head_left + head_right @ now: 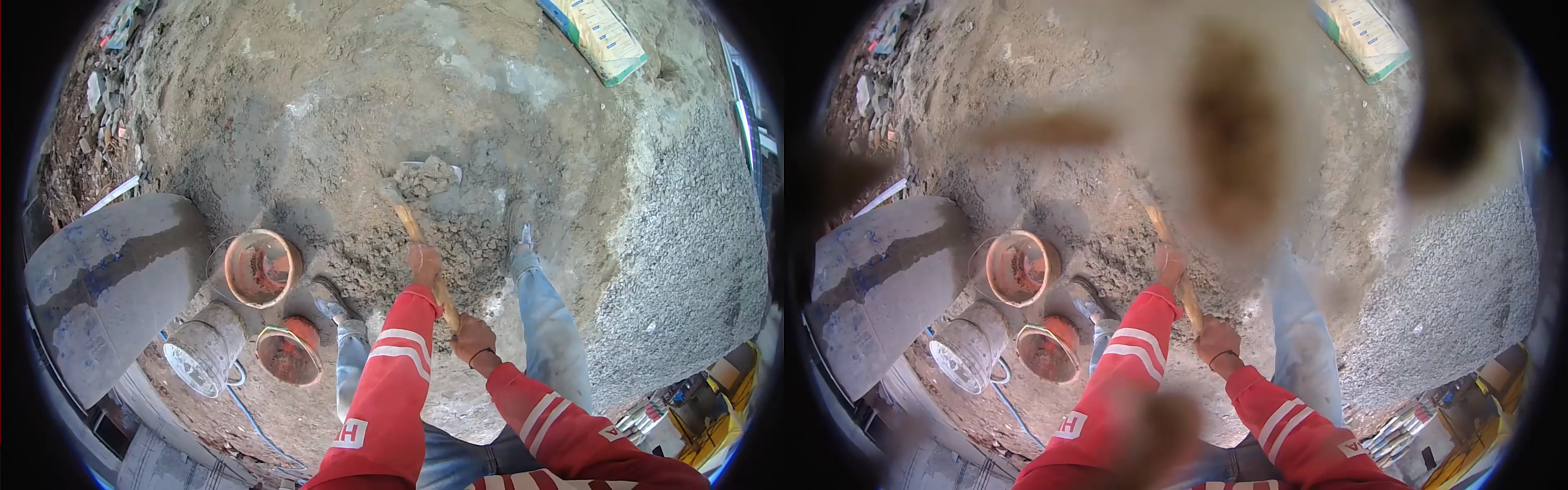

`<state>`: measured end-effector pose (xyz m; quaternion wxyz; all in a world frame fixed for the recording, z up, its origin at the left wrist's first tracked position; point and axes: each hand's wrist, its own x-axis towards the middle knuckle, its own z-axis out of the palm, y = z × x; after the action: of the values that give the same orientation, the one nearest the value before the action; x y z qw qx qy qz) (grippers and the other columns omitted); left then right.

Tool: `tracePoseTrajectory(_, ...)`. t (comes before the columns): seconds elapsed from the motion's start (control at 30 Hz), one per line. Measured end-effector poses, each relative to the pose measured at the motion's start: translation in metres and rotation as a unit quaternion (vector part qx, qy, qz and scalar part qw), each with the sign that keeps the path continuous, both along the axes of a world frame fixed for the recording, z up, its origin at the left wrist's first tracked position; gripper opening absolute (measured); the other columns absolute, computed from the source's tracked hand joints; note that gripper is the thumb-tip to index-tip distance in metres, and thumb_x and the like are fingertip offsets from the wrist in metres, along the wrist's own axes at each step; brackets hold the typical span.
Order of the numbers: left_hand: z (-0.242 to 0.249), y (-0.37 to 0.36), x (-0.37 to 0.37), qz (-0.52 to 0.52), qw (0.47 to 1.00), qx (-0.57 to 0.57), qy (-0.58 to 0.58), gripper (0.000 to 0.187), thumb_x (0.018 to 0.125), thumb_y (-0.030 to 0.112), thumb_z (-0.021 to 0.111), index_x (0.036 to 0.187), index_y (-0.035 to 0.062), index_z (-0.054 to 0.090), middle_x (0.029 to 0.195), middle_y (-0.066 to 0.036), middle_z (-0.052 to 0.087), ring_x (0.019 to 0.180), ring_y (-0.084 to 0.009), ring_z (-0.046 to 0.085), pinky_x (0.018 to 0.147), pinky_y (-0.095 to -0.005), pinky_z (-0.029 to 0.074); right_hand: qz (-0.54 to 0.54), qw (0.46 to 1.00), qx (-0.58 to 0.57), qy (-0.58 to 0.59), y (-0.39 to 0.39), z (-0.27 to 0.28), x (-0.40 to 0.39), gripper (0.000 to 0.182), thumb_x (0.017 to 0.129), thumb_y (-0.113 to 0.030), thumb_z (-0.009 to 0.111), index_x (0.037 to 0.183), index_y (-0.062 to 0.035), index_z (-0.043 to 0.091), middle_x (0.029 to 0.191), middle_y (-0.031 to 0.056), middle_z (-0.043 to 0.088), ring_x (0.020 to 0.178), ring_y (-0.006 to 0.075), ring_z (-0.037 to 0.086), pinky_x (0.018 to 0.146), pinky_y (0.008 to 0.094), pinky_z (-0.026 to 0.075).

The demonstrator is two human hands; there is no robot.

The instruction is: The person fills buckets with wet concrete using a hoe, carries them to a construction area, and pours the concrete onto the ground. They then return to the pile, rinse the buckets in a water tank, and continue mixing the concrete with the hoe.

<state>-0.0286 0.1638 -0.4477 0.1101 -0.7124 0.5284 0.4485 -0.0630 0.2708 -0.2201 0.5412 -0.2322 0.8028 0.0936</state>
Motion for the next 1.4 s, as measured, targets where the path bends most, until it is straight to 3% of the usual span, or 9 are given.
tracePoseTrajectory(0.4, 0.237, 0.163, 0.14, 0.033, 0.985, 0.16, 0.05, 0.042, 0.075, 0.019, 0.068, 0.105, 0.0025, 0.044, 0.083, -0.022, 0.063, 0.08, -0.0402, 0.065, 0.075, -0.0456, 0.052, -0.067, 0.99, 0.121, 0.035, 0.183, 0.162, 0.185, 0.028, 0.073, -0.02, 0.067, 0.096, -0.0079, 0.058, 0.079, 0.0175, 0.066, 0.074, 0.0401, 0.065, 0.069, 0.05, 0.051)
tracePoseTrajectory(0.67, 0.174, 0.165, 0.046, -0.001, 0.987, 0.017, 0.158, 0.054, 0.075, 0.018, 0.067, 0.117, -0.004, 0.041, 0.082, -0.023, 0.06, 0.08, -0.0407, 0.062, 0.074, -0.0447, 0.048, -0.12, 0.987, -0.028, 0.103, 0.199, 0.099, 0.088, 0.026, 0.073, -0.014, 0.064, 0.096, -0.0121, 0.053, 0.082, 0.0101, 0.067, 0.071, 0.0361, 0.066, 0.063, 0.0521, 0.05)
tracePoseTrajectory(0.77, 0.183, 0.078, -0.094, 0.062, 0.95, -0.024, 0.306, 0.038, 0.083, 0.013, 0.063, 0.108, -0.0024, 0.038, 0.069, -0.009, 0.052, 0.044, -0.015, 0.053, 0.039, -0.0285, 0.044, -0.141, 0.966, -0.143, 0.165, 0.147, 0.018, -0.011, 0.041, 0.066, -0.011, 0.072, 0.101, -0.0113, 0.05, 0.087, 0.0115, 0.066, 0.079, 0.0343, 0.066, 0.066, 0.0471, 0.052)
tracePoseTrajectory(0.93, -0.065, -0.053, -0.239, -0.191, 0.956, -0.153, 0.161, 0.048, 0.081, 0.033, 0.062, 0.105, -0.0081, 0.053, 0.078, -0.021, 0.065, 0.067, -0.0303, 0.067, 0.064, -0.0403, 0.054, -0.115, 0.922, -0.263, 0.26, 0.028, -0.106, -0.156, 0.023, 0.077, -0.009, 0.059, 0.099, -0.0034, 0.056, 0.082, 0.0189, 0.067, 0.08, 0.0376, 0.067, 0.071, 0.0464, 0.052)
tracePoseTrajectory(1.0, -0.082, -0.074, -0.266, -0.276, 0.943, -0.179, 0.04, 0.044, 0.083, 0.032, 0.058, 0.101, -0.008, 0.06, 0.083, -0.022, 0.067, 0.075, -0.0308, 0.069, 0.067, -0.0407, 0.055, -0.165, 0.914, -0.272, 0.252, 0.005, -0.118, -0.167, 0.021, 0.077, -0.009, 0.058, 0.097, -0.0019, 0.058, 0.081, 0.0192, 0.067, 0.081, 0.0374, 0.067, 0.072, 0.0454, 0.053)
tracePoseTrajectory(1.07, -0.099, -0.078, -0.239, -0.28, 0.957, -0.015, 0.078, 0.038, 0.086, 0.029, 0.054, 0.095, -0.0066, 0.065, 0.087, -0.021, 0.068, 0.078, -0.0308, 0.07, 0.07, -0.0408, 0.056, -0.176, 0.943, -0.22, 0.179, -0.002, -0.112, -0.156, 0.022, 0.079, -0.009, 0.057, 0.099, -0.0014, 0.06, 0.084, 0.0199, 0.068, 0.083, 0.037, 0.067, 0.075, 0.0443, 0.053)
tracePoseTrajectory(1.13, -0.003, -0.026, -0.201, -0.209, 0.976, 0.015, 0.052, 0.038, 0.088, 0.03, 0.054, 0.09, -0.0051, 0.067, 0.085, -0.021, 0.069, 0.078, -0.03, 0.07, 0.07, -0.0409, 0.056, -0.178, 0.957, -0.185, 0.133, 0.022, -0.093, -0.125, 0.023, 0.078, -0.011, 0.058, 0.1, -0.002, 0.06, 0.088, 0.0203, 0.068, 0.085, 0.0366, 0.067, 0.076, 0.0444, 0.053)
tracePoseTrajectory(1.2, -0.041, 0.003, -0.131, -0.384, 0.916, -0.115, -0.014, 0.038, 0.085, 0.027, 0.064, 0.091, -0.0106, 0.062, 0.084, -0.021, 0.067, 0.071, -0.0302, 0.069, 0.057, -0.0424, 0.055, -0.21, 0.963, -0.145, 0.086, 0.049, -0.073, -0.075, 0.023, 0.078, -0.011, 0.058, 0.1, -0.0034, 0.061, 0.091, 0.0207, 0.068, 0.088, 0.0368, 0.067, 0.077, 0.045, 0.053)
tracePoseTrajectory(1.4, 0.04, 0.127, 0.046, -0.317, 0.946, -0.046, 0.049, 0.038, 0.081, 0.021, 0.068, 0.098, -0.0066, 0.049, 0.076, -0.022, 0.064, 0.061, -0.0325, 0.068, 0.053, -0.0419, 0.056, -0.201, 0.979, -0.036, 0.019, 0.125, 0.041, 0.055, 0.033, 0.071, -0.018, 0.07, 0.099, -0.0048, 0.057, 0.083, 0.0183, 0.067, 0.081, 0.0355, 0.067, 0.073, 0.0453, 0.055)
